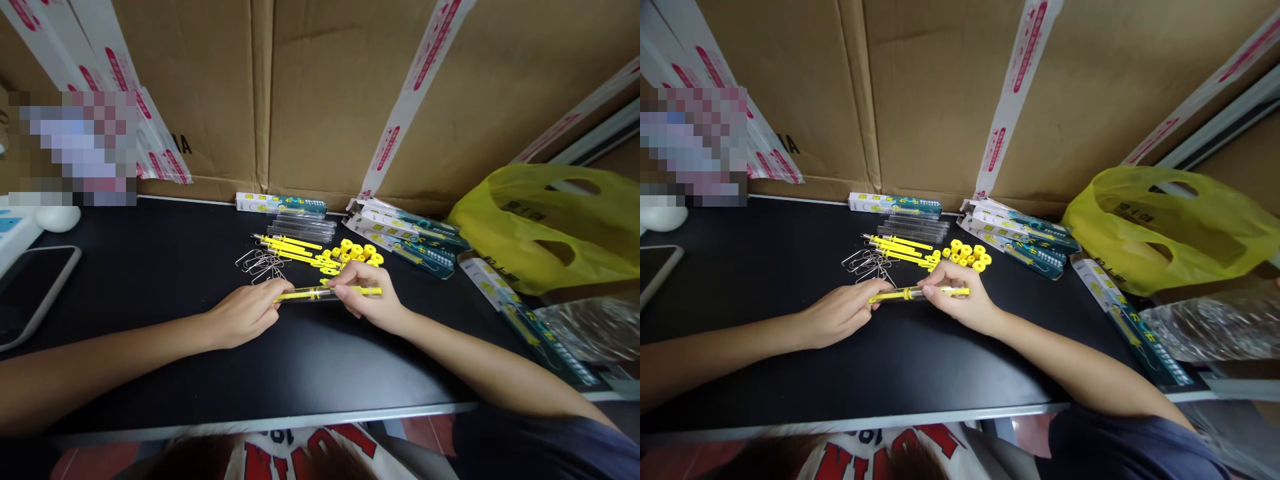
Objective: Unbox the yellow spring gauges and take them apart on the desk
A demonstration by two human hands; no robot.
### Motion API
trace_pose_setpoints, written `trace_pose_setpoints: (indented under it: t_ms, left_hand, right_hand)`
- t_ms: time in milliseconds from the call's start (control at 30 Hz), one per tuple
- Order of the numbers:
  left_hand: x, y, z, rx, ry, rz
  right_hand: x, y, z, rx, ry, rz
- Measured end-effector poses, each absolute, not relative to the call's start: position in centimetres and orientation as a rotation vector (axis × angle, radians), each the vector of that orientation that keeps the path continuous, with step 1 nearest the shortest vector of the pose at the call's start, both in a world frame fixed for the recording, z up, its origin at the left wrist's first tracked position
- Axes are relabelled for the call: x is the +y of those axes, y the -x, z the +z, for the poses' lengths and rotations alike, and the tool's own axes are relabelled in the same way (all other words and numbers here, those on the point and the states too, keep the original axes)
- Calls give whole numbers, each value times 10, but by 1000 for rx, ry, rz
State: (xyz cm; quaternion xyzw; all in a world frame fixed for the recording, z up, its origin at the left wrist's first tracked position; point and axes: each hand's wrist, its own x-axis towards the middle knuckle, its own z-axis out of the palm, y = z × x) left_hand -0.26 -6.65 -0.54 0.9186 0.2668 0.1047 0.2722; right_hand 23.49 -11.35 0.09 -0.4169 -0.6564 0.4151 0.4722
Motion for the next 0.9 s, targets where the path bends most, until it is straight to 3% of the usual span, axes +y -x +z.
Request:
trace_pose_setpoints:
  t_ms: [533,900]
  left_hand:
    - [-63,7,-5,622,-2253,354]
    - [-62,6,-5,638,-2322,290]
  right_hand:
    - [-105,-236,-12,-1402,897,1356]
    - [-107,-237,-1,-1710,857,1179]
